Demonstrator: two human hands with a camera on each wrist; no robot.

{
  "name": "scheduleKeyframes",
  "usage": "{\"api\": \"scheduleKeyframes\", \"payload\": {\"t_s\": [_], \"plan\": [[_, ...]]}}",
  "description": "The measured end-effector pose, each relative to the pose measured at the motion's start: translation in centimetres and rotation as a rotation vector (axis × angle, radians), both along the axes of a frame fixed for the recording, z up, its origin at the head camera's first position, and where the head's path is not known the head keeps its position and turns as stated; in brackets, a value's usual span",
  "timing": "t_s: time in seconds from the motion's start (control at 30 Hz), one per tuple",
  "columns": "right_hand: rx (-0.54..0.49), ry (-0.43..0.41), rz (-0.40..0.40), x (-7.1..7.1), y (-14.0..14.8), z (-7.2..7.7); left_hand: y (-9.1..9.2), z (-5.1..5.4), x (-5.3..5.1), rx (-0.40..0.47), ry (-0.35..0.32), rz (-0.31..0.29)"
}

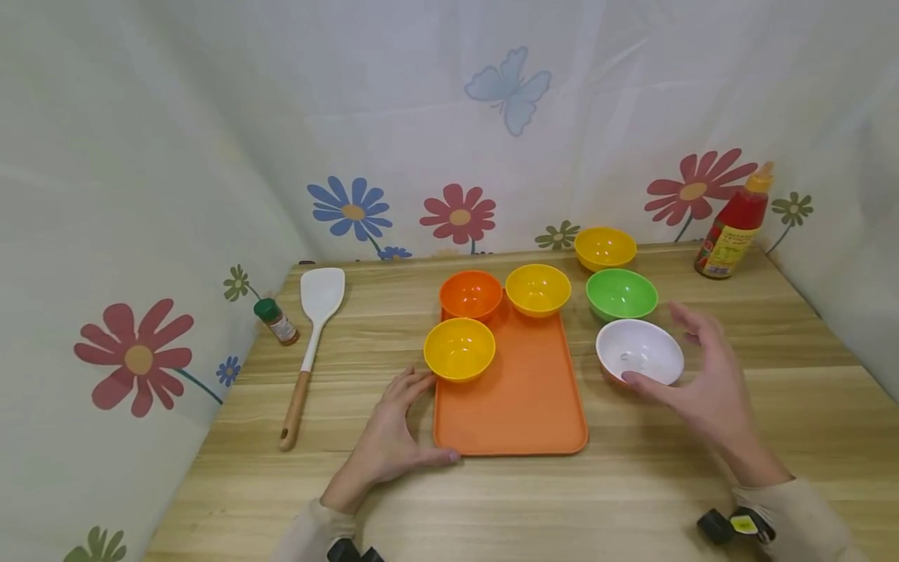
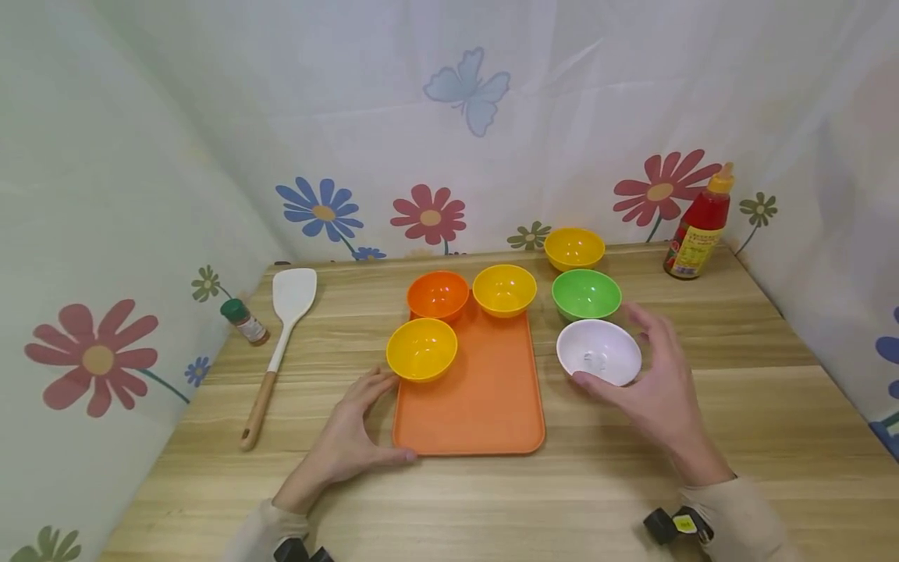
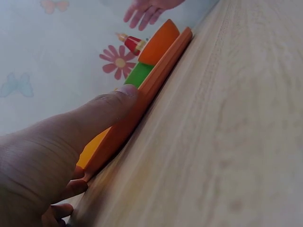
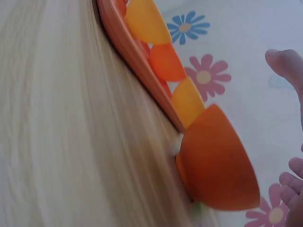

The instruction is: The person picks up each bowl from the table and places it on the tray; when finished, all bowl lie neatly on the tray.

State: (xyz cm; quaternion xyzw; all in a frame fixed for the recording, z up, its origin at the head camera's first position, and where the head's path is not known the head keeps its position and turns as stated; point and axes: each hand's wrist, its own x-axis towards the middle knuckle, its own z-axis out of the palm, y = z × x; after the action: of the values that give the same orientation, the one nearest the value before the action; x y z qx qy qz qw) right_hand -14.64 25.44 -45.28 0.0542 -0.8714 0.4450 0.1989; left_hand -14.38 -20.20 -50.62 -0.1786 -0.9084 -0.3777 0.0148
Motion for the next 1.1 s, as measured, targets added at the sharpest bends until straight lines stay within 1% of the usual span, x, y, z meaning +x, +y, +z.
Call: {"api": "scheduleKeyframes", "payload": {"t_s": [0.13,0.4,0.6,0.83,1.0,1.1], "plan": [[0.007,-0.108,0.009,-0.4,1.2,-0.3,0.0,0.0,0.0,-0.003,0.002,0.000],[0.031,-0.239,0.056,-1.4,1.9,-1.4,0.0,0.1,0.0,-0.013,0.001,0.002],[0.055,-0.298,0.086,-1.9,2.3,-2.2,-0.1,0.1,-0.1,-0.017,0.007,0.000],[0.121,-0.376,0.074,-2.0,2.4,-2.2,-0.2,0.1,-0.1,-0.015,0.013,-0.005],[0.129,-0.402,0.067,-2.0,2.3,-2.1,-0.2,0.1,0.0,-0.018,0.011,-0.004],[0.112,-0.390,0.066,-1.9,2.2,-2.2,-0.2,0.0,0.0,-0.016,0.009,-0.005]]}}
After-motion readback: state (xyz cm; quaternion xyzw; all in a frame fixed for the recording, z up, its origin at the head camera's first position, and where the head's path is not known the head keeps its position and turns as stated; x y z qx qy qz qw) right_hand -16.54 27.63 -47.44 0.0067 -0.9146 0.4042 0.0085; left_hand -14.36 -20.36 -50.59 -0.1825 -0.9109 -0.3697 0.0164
